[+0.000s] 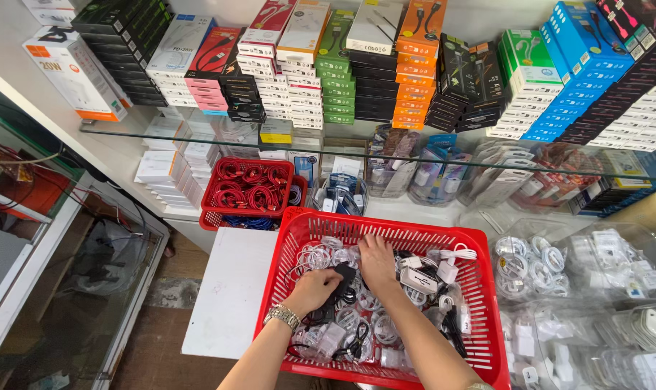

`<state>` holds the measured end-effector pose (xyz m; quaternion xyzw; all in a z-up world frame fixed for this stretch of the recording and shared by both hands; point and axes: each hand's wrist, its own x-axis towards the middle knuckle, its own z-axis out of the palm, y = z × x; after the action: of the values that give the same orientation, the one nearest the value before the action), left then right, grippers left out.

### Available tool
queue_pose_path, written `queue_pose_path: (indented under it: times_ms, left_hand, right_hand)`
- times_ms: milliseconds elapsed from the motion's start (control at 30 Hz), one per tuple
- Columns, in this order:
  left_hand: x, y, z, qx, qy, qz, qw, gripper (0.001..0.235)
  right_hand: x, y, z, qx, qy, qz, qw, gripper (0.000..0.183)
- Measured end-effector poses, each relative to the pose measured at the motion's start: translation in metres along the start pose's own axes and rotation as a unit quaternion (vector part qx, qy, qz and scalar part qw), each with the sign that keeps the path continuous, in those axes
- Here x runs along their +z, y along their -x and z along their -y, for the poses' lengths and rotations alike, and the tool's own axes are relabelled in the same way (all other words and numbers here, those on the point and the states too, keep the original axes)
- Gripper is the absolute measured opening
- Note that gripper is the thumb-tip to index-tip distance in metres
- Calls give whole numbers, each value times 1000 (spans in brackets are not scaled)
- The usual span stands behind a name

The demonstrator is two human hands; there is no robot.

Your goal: The person sorts small electronic accessories from a red basket into clear plastic containers on a counter. They pick up items such as chargers and cables, examine them, and place them into designated containers. The process is repetitive and involves handling multiple items one at a time.

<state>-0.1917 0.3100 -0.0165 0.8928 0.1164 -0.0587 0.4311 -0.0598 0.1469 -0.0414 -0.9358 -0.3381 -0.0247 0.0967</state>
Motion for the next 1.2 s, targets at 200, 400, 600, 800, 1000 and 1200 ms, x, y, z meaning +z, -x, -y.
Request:
queue_pose_path:
  times_ms: [200, 400, 600, 800, 1000, 1200]
  left_hand:
    - [13, -60, 19, -24, -80, -179, 980, 34]
    - [35, -108, 48, 5, -221, -145, 964, 30]
    - [35, -102, 48, 82, -326, -134, 932, 22]
    - [24, -104, 39, 36, -306, -36, 951, 26]
    - [26, -102, -11, 0, -103, -179, 978, 19]
    - [40, -82, -111, -1, 526, 42, 849, 29]
  right_hand:
    - [17, 20, -16, -20, -24, 28, 999, 28]
    - [1, 46, -21, -2, -85, 25, 996, 34]
    - [2, 50, -68, 154, -346, -13, 926, 38]
    - [-10, 56, -84, 264, -590, 62, 760, 34]
    - [-47, 53, -86, 301, -631, 80, 710, 40]
    - [-109, 64, -114, 221, -812, -19, 540, 41]
